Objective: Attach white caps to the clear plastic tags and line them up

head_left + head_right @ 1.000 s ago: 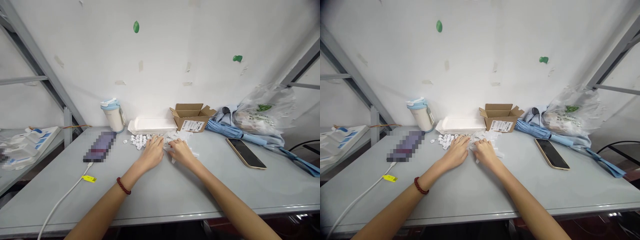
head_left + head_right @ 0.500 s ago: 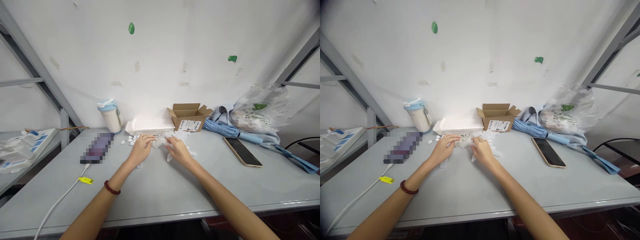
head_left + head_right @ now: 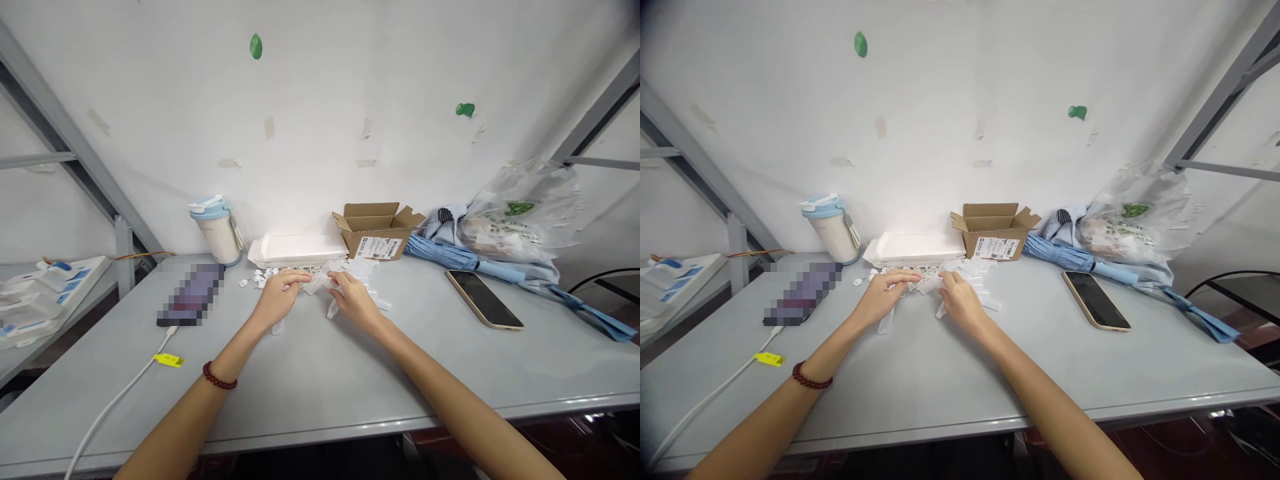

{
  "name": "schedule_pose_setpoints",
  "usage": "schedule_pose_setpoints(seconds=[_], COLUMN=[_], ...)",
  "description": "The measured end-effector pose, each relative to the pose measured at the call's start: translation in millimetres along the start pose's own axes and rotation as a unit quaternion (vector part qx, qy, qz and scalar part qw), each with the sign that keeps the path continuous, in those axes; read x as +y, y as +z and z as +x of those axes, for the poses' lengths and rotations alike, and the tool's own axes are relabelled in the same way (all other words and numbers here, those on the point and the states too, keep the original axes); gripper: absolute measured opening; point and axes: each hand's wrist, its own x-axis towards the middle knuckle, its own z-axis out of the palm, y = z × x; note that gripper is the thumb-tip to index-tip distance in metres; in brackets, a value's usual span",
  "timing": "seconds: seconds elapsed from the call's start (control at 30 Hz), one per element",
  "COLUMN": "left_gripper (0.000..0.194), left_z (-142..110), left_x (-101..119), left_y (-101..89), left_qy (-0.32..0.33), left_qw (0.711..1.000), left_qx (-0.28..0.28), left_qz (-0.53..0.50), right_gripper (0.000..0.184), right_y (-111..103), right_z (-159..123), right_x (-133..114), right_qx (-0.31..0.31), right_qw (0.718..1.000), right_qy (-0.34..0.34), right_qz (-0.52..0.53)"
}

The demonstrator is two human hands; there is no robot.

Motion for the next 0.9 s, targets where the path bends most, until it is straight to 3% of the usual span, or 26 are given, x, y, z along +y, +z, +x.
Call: schedule_pose_setpoints(seconds=[0.33,0.73,0.9], left_gripper=[0.029,0.03,0.03], left_z=[-1.5,-3.5,-4.3], left_x=[1.8,-0.7,3.5], left_y=[0.5,3.0,2.4], left_qy=[-0.033,-0.003,-0.021], left_qw=[0.999,0.997,0.996], left_qx=[0.002,0.02,0.016], left_qz=[0.002,0.08,0.081], right_gripper=[0.027,0.034,0.038], right_y=[2.7,6.0,3.9], right_z=[-0.5,-3.5,-5.2], right_x=[0.8,-3.6,-8.0], right_qx=[0.013,0.006,-0.003], right_qw=[1.0,0.999,0.999], right_qy=[-0.004,-0.01,-0.031], right_qz=[0.014,0.035,0.033])
